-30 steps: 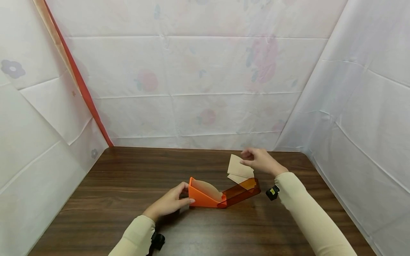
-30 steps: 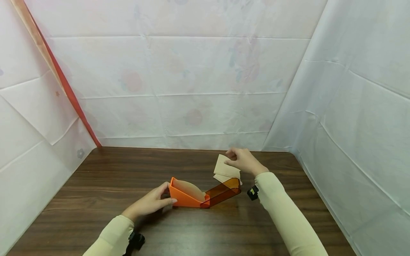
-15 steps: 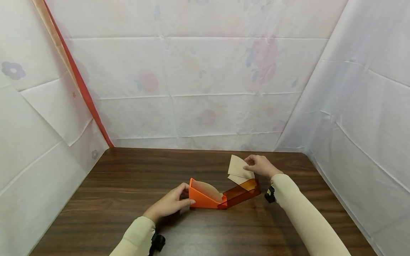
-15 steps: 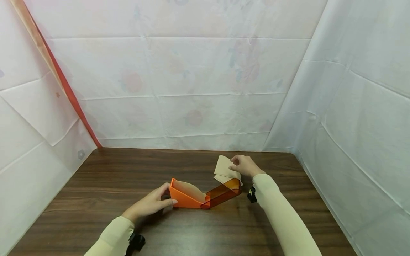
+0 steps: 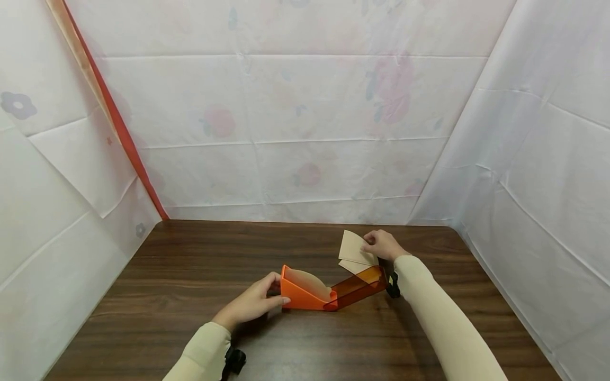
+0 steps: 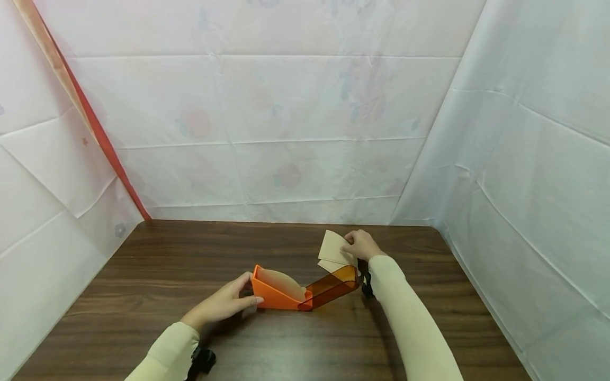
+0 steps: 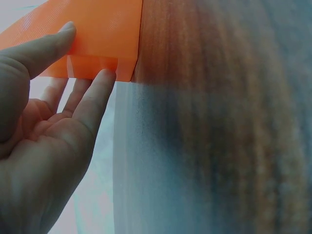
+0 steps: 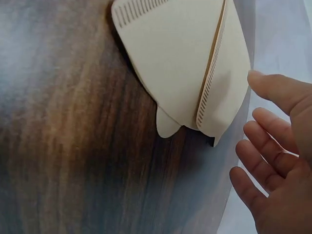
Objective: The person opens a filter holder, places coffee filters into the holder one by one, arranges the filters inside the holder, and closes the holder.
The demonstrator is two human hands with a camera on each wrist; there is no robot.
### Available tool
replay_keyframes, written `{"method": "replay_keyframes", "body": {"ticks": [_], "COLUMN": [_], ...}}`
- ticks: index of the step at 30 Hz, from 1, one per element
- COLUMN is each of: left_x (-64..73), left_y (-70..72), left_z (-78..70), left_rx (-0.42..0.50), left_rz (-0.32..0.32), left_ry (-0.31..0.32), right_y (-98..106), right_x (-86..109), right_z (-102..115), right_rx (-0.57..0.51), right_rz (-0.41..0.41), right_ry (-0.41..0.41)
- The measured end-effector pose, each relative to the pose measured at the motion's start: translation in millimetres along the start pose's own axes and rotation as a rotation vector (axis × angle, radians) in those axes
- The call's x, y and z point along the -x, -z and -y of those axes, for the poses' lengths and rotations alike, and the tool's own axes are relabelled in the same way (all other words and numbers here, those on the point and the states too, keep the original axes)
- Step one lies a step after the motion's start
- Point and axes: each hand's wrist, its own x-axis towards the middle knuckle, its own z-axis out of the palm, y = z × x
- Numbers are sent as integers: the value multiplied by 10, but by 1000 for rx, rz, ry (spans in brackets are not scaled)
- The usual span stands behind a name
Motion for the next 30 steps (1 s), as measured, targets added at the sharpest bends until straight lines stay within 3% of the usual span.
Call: {"method": "replay_keyframes", "body": {"ticks": [12, 18, 24, 30], "left_x": [1, -1, -4, -4], "left_y": [4, 6, -1, 5], "left_z": [3, 8, 15, 10], "left_rx": [-9, -8, -2, -13], "left_rz": [3, 0, 4, 1], "left_ry": [0, -6, -8, -7], "right_y": [47, 34, 22, 45], "right_x": [-155, -280, -314, -320], "right_z": [34, 7, -7, 71], "right_rx": [74, 152, 152, 146], "right_rz": [118, 139, 127, 174], "right_ry": [-144, -151, -178, -205]}}
